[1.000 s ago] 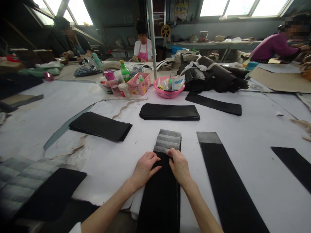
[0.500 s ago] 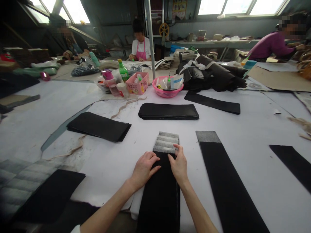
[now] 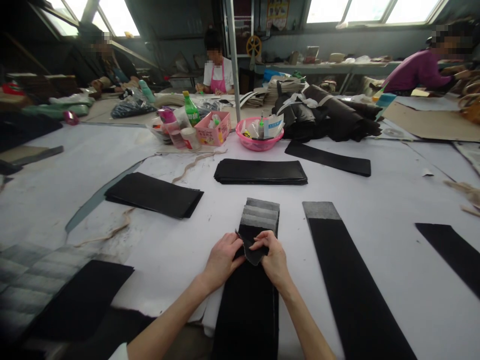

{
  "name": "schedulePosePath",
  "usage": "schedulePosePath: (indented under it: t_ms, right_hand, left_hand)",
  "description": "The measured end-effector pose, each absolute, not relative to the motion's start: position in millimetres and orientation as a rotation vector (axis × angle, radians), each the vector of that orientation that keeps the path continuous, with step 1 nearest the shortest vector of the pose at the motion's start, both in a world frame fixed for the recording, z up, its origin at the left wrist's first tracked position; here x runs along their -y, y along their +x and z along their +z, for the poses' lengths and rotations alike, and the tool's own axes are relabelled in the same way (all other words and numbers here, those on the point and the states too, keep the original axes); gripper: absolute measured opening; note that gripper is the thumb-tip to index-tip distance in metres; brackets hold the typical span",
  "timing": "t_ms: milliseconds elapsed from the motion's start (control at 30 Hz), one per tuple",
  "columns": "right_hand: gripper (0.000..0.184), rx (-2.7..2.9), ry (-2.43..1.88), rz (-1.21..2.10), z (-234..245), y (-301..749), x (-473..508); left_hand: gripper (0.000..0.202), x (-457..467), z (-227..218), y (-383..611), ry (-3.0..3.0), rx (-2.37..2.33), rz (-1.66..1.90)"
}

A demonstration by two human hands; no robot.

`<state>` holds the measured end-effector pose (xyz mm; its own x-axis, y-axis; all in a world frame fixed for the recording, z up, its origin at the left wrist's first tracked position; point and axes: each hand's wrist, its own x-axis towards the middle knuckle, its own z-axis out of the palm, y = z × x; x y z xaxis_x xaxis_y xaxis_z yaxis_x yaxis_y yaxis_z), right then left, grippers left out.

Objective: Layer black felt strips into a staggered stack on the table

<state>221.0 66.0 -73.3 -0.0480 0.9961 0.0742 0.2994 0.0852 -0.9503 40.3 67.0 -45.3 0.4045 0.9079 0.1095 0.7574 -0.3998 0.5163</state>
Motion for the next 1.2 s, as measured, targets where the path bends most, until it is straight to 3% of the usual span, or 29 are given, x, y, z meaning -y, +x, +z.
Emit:
schedulePosePath:
  t_ms: [133,333,400,467,533,933,1200]
  right_hand:
    - [0.019,1.538,-1.35,1.036,-68.9,222.9,-64.7]
    - [0.009,1.516,-1.343,1.095,-62.3,233.3,-65.0]
    - [0.015,1.462,-1.315,1.157,-60.3,234.5,-64.2]
    - [0.025,1.366,-1.27,1.226,-57.9,234.1,-63.6]
    - [0.033,1.277,-1.229,1.256,-56.1,232.9,-63.4]
    - [0.038,1.146,-1.271,1.057,-62.8,231.3,-63.5]
    - [0.028,0.882,-1.173,1.161,-67.1,234.8,-64.6]
  left_hand:
    - [0.026,-64.5,-53.3,40.1,2.131,-1.461,0.684]
    - [0.064,-78.5,-62.6,33.4,1.713,-1.466,0.952]
    - [0.052,-84.9,-59.9,30.7,1.683,-1.403,0.935]
    - [0.027,-88.5,-56.0,29.9,1.628,-1.371,0.919]
    - [0.018,-88.2,-52.4,31.3,1.506,-1.325,0.929]
    - [0.049,-23.5,-29.5,39.7,0.971,-0.916,0.664]
    - [0.045,9.3,-26.6,30.9,0.756,-0.942,0.516]
